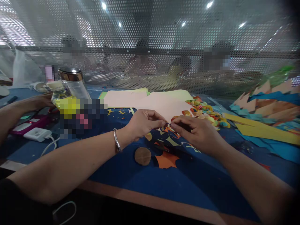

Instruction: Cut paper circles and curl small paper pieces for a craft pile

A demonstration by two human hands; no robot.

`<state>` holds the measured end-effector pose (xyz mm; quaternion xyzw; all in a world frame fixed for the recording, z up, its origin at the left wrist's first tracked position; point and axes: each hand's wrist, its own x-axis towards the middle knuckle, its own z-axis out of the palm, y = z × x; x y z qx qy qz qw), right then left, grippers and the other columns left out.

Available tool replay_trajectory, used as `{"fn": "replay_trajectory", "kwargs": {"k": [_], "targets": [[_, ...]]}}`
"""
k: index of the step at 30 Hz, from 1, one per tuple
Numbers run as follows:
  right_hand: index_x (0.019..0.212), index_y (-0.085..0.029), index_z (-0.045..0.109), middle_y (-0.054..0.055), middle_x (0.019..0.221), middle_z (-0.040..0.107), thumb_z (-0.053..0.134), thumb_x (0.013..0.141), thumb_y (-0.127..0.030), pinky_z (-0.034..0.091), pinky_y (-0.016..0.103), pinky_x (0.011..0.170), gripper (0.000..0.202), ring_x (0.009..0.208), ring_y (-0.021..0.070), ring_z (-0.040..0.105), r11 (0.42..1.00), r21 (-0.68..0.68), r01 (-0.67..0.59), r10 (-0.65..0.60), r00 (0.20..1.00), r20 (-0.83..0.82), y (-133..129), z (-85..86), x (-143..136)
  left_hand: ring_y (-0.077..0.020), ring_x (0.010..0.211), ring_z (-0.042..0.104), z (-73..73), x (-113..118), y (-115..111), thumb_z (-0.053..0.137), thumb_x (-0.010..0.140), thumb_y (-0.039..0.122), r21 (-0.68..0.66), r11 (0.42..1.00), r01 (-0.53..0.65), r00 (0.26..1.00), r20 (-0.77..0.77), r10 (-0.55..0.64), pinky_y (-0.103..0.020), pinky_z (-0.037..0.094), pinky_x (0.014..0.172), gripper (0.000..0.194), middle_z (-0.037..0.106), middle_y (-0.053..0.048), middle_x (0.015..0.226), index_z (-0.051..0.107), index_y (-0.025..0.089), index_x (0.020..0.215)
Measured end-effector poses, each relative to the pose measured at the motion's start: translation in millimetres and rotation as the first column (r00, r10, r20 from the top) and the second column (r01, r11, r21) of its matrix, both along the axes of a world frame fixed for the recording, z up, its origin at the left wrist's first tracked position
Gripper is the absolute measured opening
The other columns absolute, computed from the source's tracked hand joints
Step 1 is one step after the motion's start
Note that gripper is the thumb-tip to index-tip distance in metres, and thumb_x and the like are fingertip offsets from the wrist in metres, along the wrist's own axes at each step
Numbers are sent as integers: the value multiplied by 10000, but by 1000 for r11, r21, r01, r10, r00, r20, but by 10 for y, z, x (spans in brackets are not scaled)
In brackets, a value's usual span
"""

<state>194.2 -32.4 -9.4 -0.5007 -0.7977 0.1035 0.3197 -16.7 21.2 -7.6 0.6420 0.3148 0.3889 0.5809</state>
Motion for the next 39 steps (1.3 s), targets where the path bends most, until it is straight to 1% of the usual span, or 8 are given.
{"fn": "replay_trajectory", "kwargs": {"k": [7,11,14,19,24,29,35,39], "targets": [[881,-239,681,20,818,713,540,1001,-431,457,300,628,267,671,153,599,1000,5,-16,16,1000,-8,17,-6,7,-131,702,698,-19,6,-7,780,754,211,94,995,-19,999,-33,22,-280,530,718,106,755,-45,745,731,167,838],[878,-241,683,31,869,732,537,1003,-452,466,308,641,285,702,163,618,1000,0,-20,20,1000,1,36,-33,27,-117,604,649,-6,-1,-32,768,772,229,138,990,-24,997,-72,34,-263,465,614,270,730,-21,684,705,165,1027],[874,-238,681,33,872,730,542,999,-454,467,307,640,285,707,164,621,1000,5,-25,25,1000,-2,32,-32,26,-110,562,618,-1,-5,-35,766,779,256,173,985,-21,994,-100,39,-260,430,568,306,728,-21,673,696,159,1061],[861,-233,679,33,842,725,531,1003,-434,461,300,619,287,662,151,597,999,22,-24,24,1000,11,14,-10,9,-133,682,695,-18,-4,5,758,786,241,160,987,16,997,-75,-4,-274,522,694,259,765,-53,758,703,153,1024],[853,-223,681,17,775,707,550,987,-424,461,285,601,275,642,140,606,997,75,-35,33,999,27,24,-7,18,-136,759,716,-6,-16,28,749,804,218,147,987,59,991,-130,-40,-271,535,763,314,774,-62,821,686,127,1098],[853,-233,686,3,762,711,566,978,-374,467,281,605,224,638,138,614,993,111,-50,48,998,27,21,8,14,-126,730,688,23,-30,13,758,801,237,151,986,74,986,-157,-50,-266,514,725,409,762,-61,833,664,121,1182],[841,-230,688,4,752,700,561,984,-385,455,277,591,247,620,132,597,994,97,-44,42,999,24,21,-4,15,-103,672,652,19,-31,34,749,778,178,140,986,93,985,-158,-71,-239,477,657,540,744,-34,804,600,125,1294],[852,-229,690,6,752,698,568,973,-376,450,280,588,227,622,136,598,994,99,-36,33,999,34,28,-19,32,-113,701,668,15,-38,26,755,778,188,141,985,104,987,-137,-85,-246,497,689,485,738,-34,794,624,123,1240]]}}
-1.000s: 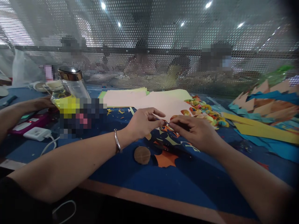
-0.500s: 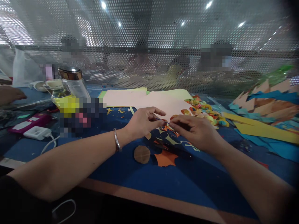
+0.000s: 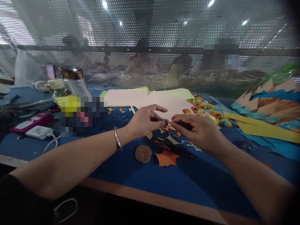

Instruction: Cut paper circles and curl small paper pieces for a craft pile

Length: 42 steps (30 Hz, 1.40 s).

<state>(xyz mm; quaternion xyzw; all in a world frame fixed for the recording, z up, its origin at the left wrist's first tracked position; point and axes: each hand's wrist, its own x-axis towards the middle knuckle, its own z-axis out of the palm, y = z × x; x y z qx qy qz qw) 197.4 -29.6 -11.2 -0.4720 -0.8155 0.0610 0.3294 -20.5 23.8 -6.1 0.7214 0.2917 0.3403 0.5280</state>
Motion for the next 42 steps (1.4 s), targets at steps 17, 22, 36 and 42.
{"fn": "replay_trajectory", "kwargs": {"k": [17,22,36,42], "targets": [[849,-221,678,24,789,719,540,993,-391,471,282,597,262,635,143,611,999,-14,-41,41,999,-21,-21,26,-40,-91,694,644,59,-5,8,769,776,268,9,1000,-17,1000,-17,17,-235,502,698,136,750,-45,784,719,145,805],[854,-222,679,8,767,694,551,993,-395,444,274,574,257,613,127,582,999,-14,-48,48,998,-29,-28,22,-34,-87,685,646,109,-33,-13,718,790,219,138,990,16,998,-67,-7,-219,497,655,75,740,-32,767,699,154,824],[846,-228,682,14,764,691,572,973,-401,461,277,593,242,642,138,595,998,-55,-27,24,999,-47,-21,27,-18,-115,758,689,47,-56,80,734,790,245,110,989,103,994,-55,-97,-269,551,769,118,768,-55,835,734,155,867],[848,-218,691,30,782,703,603,952,-434,467,272,582,256,651,145,604,995,-101,-26,18,996,-83,-20,34,-27,-122,779,707,51,-49,83,751,771,212,81,992,98,995,-42,-95,-284,569,813,110,783,-62,857,755,150,861]]}}
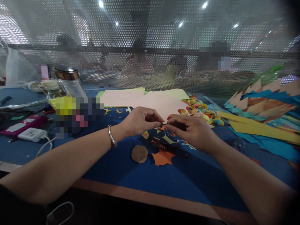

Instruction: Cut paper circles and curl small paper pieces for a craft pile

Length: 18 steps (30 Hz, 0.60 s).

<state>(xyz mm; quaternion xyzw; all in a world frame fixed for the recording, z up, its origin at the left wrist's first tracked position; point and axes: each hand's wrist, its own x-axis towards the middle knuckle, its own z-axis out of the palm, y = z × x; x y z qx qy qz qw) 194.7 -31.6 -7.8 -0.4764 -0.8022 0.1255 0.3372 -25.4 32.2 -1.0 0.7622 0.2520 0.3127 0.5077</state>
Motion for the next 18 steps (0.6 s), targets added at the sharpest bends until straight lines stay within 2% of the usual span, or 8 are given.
{"fn": "replay_trajectory", "kwargs": {"k": [7,13,18], "targets": [[838,-218,691,27,777,703,602,945,-409,471,272,592,236,627,137,596,1000,22,5,-5,1000,25,5,7,-10,-123,781,712,-5,-6,2,740,784,189,44,999,8,1000,-15,-7,-287,576,805,103,793,-66,873,754,149,877],[855,-223,702,37,825,731,596,960,-453,487,275,618,274,677,148,626,1000,-5,-22,22,1000,-20,24,-34,13,-129,801,716,-41,-14,50,777,763,240,-24,999,24,1000,-5,-24,-290,569,818,176,784,-75,890,739,141,903],[868,-230,724,27,802,728,609,956,-426,471,278,596,244,637,139,618,1000,19,-17,16,999,36,28,-66,43,-134,802,711,-31,-7,45,776,743,220,-57,998,38,999,-12,-38,-304,566,830,161,773,-79,878,722,137,870]]}}
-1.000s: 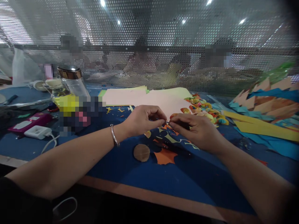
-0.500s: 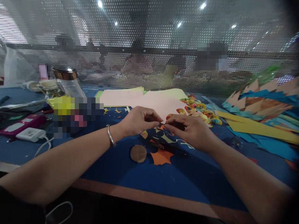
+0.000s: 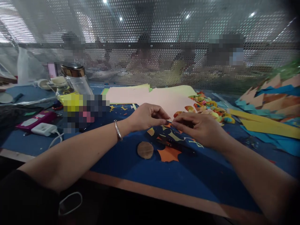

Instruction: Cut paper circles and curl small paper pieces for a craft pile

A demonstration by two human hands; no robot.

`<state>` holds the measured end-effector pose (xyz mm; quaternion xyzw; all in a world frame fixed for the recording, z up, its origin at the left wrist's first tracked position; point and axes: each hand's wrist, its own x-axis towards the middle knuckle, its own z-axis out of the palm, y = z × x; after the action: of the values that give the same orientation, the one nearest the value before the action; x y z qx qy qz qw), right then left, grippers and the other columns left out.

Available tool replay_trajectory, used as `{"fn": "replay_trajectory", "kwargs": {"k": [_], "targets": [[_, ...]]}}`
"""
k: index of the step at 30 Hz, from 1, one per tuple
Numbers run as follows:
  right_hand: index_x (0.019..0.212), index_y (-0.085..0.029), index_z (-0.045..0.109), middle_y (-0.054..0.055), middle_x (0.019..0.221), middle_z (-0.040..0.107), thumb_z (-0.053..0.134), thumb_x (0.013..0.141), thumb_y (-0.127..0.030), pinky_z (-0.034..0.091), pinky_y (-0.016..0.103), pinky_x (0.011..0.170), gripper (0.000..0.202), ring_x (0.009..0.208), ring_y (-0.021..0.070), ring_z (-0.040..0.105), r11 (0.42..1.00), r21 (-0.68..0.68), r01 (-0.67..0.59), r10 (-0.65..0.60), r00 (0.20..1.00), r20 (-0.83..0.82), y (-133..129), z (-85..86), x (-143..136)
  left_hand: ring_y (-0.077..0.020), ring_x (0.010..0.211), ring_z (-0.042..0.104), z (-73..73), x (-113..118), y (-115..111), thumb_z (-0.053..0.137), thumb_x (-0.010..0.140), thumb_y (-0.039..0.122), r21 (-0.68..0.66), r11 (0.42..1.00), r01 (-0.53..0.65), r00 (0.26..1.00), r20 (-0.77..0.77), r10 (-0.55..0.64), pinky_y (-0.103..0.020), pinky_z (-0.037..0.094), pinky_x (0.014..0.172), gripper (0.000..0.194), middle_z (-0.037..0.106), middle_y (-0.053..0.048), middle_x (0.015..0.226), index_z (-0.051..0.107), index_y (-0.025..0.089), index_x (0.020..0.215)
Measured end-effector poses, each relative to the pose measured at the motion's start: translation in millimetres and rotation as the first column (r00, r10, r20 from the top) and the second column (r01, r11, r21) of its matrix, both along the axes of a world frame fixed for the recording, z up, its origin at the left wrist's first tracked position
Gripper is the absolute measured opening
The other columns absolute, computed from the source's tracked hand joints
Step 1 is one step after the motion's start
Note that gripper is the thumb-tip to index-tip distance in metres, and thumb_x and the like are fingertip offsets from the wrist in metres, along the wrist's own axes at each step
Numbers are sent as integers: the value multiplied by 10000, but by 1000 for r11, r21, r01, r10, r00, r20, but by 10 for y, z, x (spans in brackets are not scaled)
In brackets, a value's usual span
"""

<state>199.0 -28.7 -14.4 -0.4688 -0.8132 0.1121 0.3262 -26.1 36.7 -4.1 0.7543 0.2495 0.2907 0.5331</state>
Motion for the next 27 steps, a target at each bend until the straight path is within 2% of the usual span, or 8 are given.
{"fn": "replay_trajectory", "kwargs": {"k": [4,12,17,27], "targets": [[852,-233,722,31,787,734,600,955,-422,463,291,593,247,638,151,621,1000,27,1,-2,1000,25,-5,14,-6,-137,803,713,8,-2,-5,777,737,224,2,1000,9,1000,-1,-9,-307,566,832,174,771,-82,877,708,135,869],[838,-224,707,20,731,702,599,951,-425,439,273,537,255,565,128,568,999,32,-2,2,1000,9,-21,38,-31,-119,704,674,57,-22,-19,755,722,209,14,999,30,1000,-10,-30,-264,504,707,294,748,-48,760,668,141,994],[858,-227,710,15,709,689,590,956,-428,419,276,518,253,550,127,556,1000,26,-4,4,1000,15,-29,40,-25,-81,615,619,47,9,-20,728,774,229,-25,999,-33,999,0,33,-227,461,633,198,708,-11,664,676,149,947],[855,-225,700,26,764,702,596,959,-418,428,290,553,242,584,131,566,999,54,1,-4,998,55,-10,18,-27,-103,693,668,-8,20,9,790,737,193,-117,992,-39,999,19,41,-264,518,725,186,741,-43,755,687,141,883]]}}
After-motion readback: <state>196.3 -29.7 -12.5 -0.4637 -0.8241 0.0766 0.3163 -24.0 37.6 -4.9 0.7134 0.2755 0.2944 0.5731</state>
